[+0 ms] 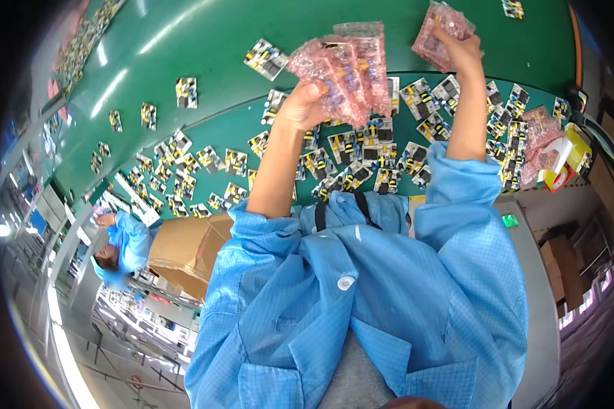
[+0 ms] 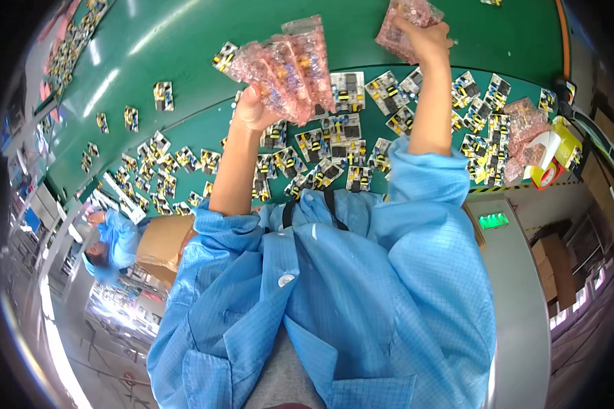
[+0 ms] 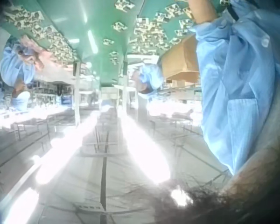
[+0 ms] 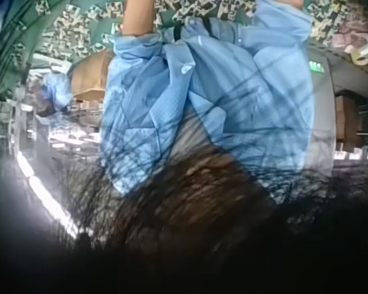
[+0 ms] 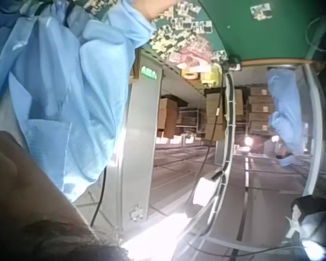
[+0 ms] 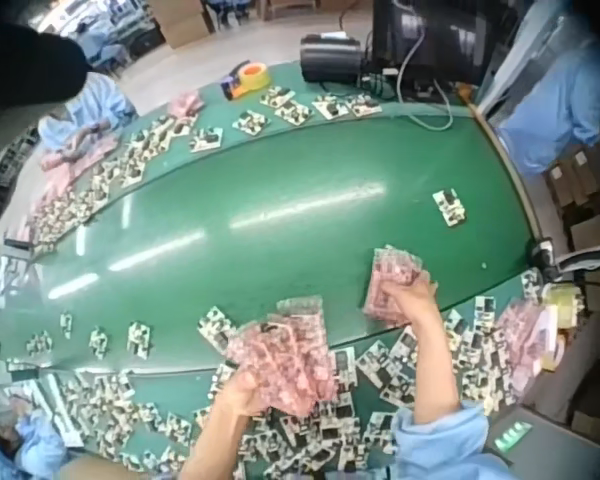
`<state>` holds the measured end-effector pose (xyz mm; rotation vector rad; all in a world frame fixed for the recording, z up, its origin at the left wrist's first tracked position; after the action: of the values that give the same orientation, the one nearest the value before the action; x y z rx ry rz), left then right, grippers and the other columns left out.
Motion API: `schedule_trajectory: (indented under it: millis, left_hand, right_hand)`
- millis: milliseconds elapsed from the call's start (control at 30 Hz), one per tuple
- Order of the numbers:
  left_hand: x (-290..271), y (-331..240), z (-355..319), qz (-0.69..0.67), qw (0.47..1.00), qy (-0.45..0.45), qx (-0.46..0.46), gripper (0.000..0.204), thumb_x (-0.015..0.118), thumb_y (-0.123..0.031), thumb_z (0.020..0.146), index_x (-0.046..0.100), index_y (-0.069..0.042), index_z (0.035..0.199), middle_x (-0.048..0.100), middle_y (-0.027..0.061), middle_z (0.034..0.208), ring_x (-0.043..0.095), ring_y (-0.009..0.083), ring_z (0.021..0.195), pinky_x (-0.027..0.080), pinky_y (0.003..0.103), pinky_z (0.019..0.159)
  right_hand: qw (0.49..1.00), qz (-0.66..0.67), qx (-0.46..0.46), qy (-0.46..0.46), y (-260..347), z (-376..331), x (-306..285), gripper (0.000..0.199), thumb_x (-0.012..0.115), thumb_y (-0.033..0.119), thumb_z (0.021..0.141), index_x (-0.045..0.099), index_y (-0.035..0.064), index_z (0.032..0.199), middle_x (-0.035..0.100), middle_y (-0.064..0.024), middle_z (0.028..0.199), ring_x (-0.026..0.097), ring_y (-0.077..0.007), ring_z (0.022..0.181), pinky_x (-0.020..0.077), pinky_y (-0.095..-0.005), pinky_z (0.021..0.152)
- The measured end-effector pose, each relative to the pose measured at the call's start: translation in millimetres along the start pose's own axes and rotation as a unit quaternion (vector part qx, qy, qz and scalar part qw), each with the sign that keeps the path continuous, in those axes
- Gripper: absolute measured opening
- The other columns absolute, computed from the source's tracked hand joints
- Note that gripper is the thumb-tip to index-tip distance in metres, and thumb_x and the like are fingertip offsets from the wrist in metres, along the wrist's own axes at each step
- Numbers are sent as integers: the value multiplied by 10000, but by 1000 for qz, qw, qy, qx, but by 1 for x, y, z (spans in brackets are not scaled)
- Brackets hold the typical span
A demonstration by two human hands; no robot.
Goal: Packaging printed circuit boards into anti-static bubble wrap bags and placing them into boxes.
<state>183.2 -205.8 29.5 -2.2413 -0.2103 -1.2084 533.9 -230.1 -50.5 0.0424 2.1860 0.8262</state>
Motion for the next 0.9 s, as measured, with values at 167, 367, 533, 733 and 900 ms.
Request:
schedule_trajectory:
  millis: [167, 367, 533, 733, 900]
  left_hand:
    - [-1, 2, -35, -24, 999, 18, 42, 927, 865, -423, 680, 438, -35, 1406, 578, 132, 1317, 574, 294, 1211, 472, 482, 1050]
    - [-3, 4, -115, 14, 997, -2, 72, 927, 862, -383, 685, 425, -28, 1421, 576, 125, 1327, 572, 287, 1221, 486, 460, 1041]
    - [2, 41, -209, 62, 997, 12, 35, 905, 840, -292, 694, 407, -15, 1438, 552, 144, 1362, 555, 293, 1250, 466, 461, 1061]
    - [10, 115, -333, -52, 986, -27, 154, 961, 860, -345, 685, 377, -29, 1453, 525, 154, 1387, 540, 310, 1264, 451, 473, 1077]
    - [-10, 176, -424, -131, 963, -58, 228, 957, 884, -406, 630, 450, -44, 1402, 565, 134, 1337, 579, 281, 1201, 482, 450, 1044]
  right_hand:
    - [998, -7, -55, 28, 36, -29, 5, 1138, 860, 553, 613, 368, -59, 1437, 379, -353, 1423, 326, -423, 1368, 373, -461, 1099]
    - [942, -38, -288, 167, 80, -185, -7, 805, 860, 396, 680, 475, -30, 1246, 547, -201, 1193, 575, -264, 1064, 504, -361, 903]
    - [927, 13, -288, 239, 69, -350, -7, 653, 818, 189, 738, 418, -6, 1216, 580, -132, 1082, 586, -175, 953, 518, -327, 820]
    - [892, 58, -260, 365, 6, -463, 1, 821, 796, 117, 774, 287, 20, 1409, 536, -173, 1299, 565, -225, 1163, 484, -346, 975]
    - [844, 258, -156, 443, -43, -546, -3, 829, 773, 85, 795, 283, 27, 1462, 532, -167, 1350, 570, -246, 1207, 463, -377, 1039]
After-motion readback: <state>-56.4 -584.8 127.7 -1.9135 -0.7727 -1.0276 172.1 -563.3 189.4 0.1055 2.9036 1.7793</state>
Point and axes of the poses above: each hand's wrist, its own z-axis towards the middle knuckle, its own x-axis out of the palm, y = z × x, the point moved 2 cm from there along z, towards the middle knuckle
